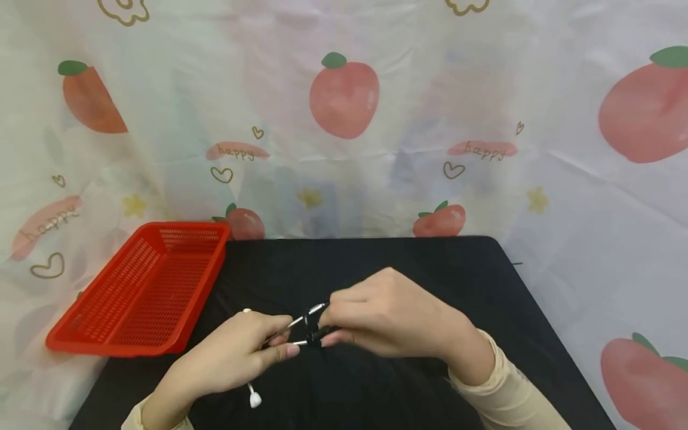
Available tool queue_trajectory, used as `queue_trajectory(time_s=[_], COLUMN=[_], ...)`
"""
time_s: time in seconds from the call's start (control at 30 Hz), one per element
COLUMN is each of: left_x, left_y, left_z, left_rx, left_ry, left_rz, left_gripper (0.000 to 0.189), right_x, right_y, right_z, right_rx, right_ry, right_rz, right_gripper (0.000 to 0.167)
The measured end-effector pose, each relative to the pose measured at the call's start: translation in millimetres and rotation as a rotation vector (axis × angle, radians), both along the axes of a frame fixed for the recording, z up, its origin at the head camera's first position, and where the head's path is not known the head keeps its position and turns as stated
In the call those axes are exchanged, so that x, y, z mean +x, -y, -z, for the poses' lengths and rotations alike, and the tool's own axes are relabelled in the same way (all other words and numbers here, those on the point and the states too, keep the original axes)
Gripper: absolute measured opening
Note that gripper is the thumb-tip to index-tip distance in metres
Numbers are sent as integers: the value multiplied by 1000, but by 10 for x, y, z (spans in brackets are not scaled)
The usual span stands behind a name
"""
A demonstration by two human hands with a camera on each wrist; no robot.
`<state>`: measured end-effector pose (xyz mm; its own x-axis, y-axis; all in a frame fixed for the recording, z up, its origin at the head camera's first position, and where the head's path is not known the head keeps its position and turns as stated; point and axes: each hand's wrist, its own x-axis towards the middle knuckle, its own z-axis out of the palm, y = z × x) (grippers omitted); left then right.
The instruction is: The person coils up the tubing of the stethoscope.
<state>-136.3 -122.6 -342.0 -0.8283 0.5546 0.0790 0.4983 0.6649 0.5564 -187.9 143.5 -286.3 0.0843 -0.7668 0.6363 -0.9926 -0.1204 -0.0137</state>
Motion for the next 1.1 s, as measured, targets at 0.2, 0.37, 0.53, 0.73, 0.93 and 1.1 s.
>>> queue_trajectory(time_s=[0.2,0.37,0.53,0.73,0.93,1.1], left_x=[264,342,288,183,24,-110], left_y=[-137,-139,-145,-72,184,284], left_z=[-221,-269,-139,39,66,97], left_rx=[15,176,383,611,535,426], left_ry=[-179,-374,-463,-394,-236,-199], left_rz=[220,218,157,-115,-388,-461], left_gripper=[38,36,36,38,39,39], right_x=[-430,-653,-675,-407,-94,65], right_y=[174,244,209,100,-206,-308], right_z=[-61,226,570,997,1151,933], right_rx=[13,-41,-41,-36,-10,-48], right_ry=[269,479,678,890,700,297], right_rz=[-138,-198,-174,63,401,394], right_gripper=[24,34,38,34,35,19])
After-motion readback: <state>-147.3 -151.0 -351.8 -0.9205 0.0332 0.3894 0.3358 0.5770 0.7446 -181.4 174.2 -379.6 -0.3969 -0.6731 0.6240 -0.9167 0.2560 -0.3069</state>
